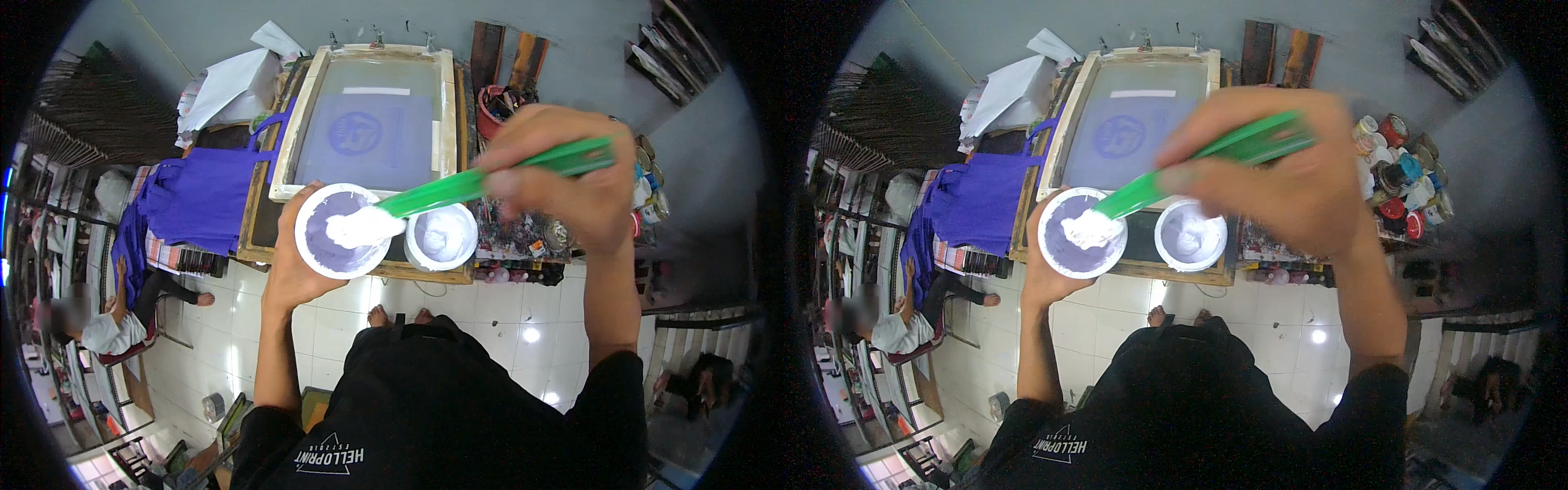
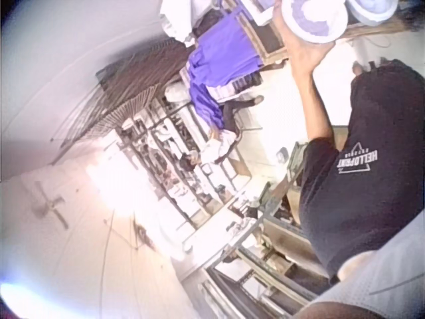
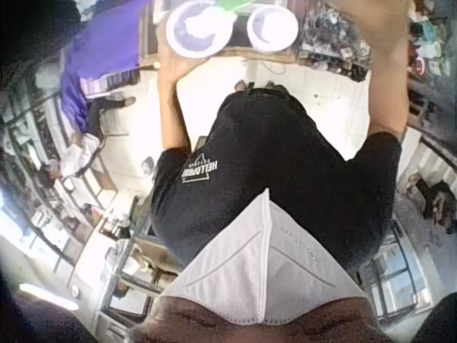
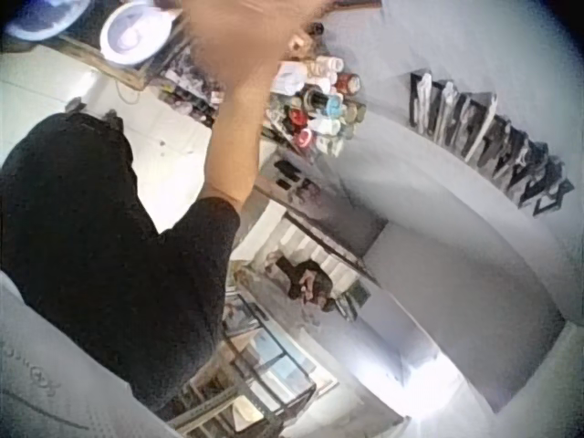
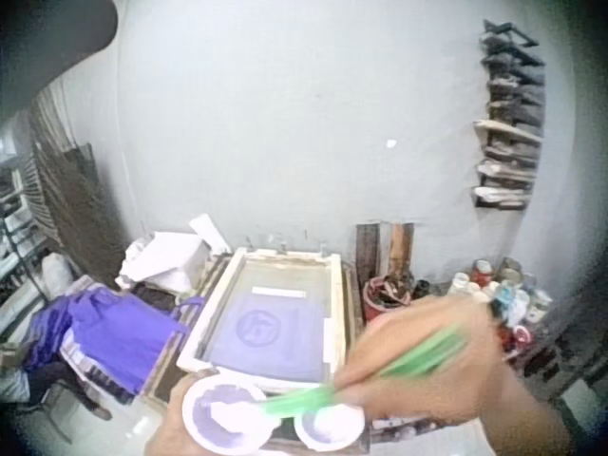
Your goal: The person stirs white and purple paint in two plastic containers using a green stick, pouring a small amount of liquid from a bottle into the mixture.
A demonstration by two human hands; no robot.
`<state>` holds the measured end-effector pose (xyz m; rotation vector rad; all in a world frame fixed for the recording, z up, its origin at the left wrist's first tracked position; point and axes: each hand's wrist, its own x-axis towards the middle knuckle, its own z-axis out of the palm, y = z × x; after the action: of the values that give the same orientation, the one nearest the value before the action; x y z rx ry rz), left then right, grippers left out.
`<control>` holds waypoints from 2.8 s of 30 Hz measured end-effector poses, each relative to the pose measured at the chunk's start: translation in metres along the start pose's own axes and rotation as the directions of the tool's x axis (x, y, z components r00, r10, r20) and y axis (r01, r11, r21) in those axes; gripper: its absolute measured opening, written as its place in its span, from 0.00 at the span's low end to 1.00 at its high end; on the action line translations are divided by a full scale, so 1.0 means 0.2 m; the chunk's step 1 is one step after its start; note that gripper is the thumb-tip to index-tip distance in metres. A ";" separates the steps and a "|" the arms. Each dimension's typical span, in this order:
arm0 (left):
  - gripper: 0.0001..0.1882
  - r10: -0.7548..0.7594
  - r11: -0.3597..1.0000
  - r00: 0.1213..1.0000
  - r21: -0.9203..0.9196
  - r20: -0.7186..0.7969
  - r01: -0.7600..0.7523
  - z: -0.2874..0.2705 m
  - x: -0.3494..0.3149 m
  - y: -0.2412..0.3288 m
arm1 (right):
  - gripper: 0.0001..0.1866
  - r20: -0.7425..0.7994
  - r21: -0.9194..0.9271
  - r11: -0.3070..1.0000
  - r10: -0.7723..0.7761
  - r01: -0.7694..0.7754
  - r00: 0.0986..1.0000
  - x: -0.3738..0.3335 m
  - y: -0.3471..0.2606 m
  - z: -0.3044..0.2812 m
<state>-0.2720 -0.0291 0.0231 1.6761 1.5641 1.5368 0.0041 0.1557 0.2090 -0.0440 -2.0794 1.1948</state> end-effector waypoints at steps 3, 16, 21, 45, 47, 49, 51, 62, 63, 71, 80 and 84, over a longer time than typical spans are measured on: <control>0.69 0.143 0.988 0.989 0.054 0.033 -0.144 -0.11 0.06 0.07 | 0.07 0.208 -0.173 0.935 -0.271 0.308 0.940 0.12 0.06 0.19; 0.69 -0.080 0.977 0.809 -0.114 0.582 0.178 -0.62 0.28 0.53 | 0.10 0.595 0.092 0.875 -0.431 0.476 0.678 0.41 -0.27 0.17; 0.68 0.079 0.867 0.560 -0.334 0.824 0.370 -0.54 0.41 0.42 | 0.14 0.687 0.180 0.889 -0.420 0.421 0.593 0.47 -0.42 0.21; 0.63 0.312 0.933 0.932 0.126 0.186 -0.338 -0.55 0.41 0.48 | 0.11 0.418 -0.280 0.850 -0.311 0.446 0.854 0.35 -0.19 0.24; 0.64 0.424 0.889 0.893 0.120 0.153 -0.442 -0.53 0.43 0.42 | 0.12 0.398 -0.302 0.802 -0.385 0.515 0.833 0.33 -0.21 0.25; 0.64 0.499 0.847 0.856 0.133 0.137 -0.515 -0.53 0.46 0.41 | 0.13 0.378 -0.345 0.722 -0.477 0.599 0.793 0.34 -0.21 0.26; 0.64 0.545 0.809 0.828 0.173 0.135 -0.561 -0.52 0.48 0.42 | 0.14 0.376 -0.404 0.624 -0.553 0.669 0.744 0.37 -0.20 0.27; 0.64 0.667 0.620 0.727 0.421 0.162 -0.662 -0.53 0.54 0.49 | 0.14 0.494 -0.443 0.546 -0.514 0.711 0.702 0.41 -0.23 0.25; 0.64 0.671 0.605 0.722 0.439 0.166 -0.664 -0.52 0.54 0.50 | 0.14 0.473 -0.463 0.504 -0.554 0.729 0.685 0.41 -0.23 0.25; 0.65 0.727 0.509 0.673 0.549 0.139 -0.663 -0.54 0.56 0.51 | 0.12 0.367 -0.395 0.635 -0.553 0.664 0.748 0.43 -0.20 0.24; 0.60 0.826 0.308 0.553 0.737 0.106 -0.601 -0.46 0.54 0.48 | 0.07 0.060 -0.660 0.576 -0.601 0.483 0.797 0.34 -0.12 0.46; 0.60 0.822 0.208 0.554 0.836 0.133 -0.508 -0.49 0.54 0.51 | 0.05 -0.154 -0.483 0.797 -0.484 0.362 0.861 0.30 -0.11 0.49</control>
<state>-0.3333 -0.0043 0.1882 3.1750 2.0312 1.6199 -0.0908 0.0928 0.2306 0.0514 -1.9318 0.4020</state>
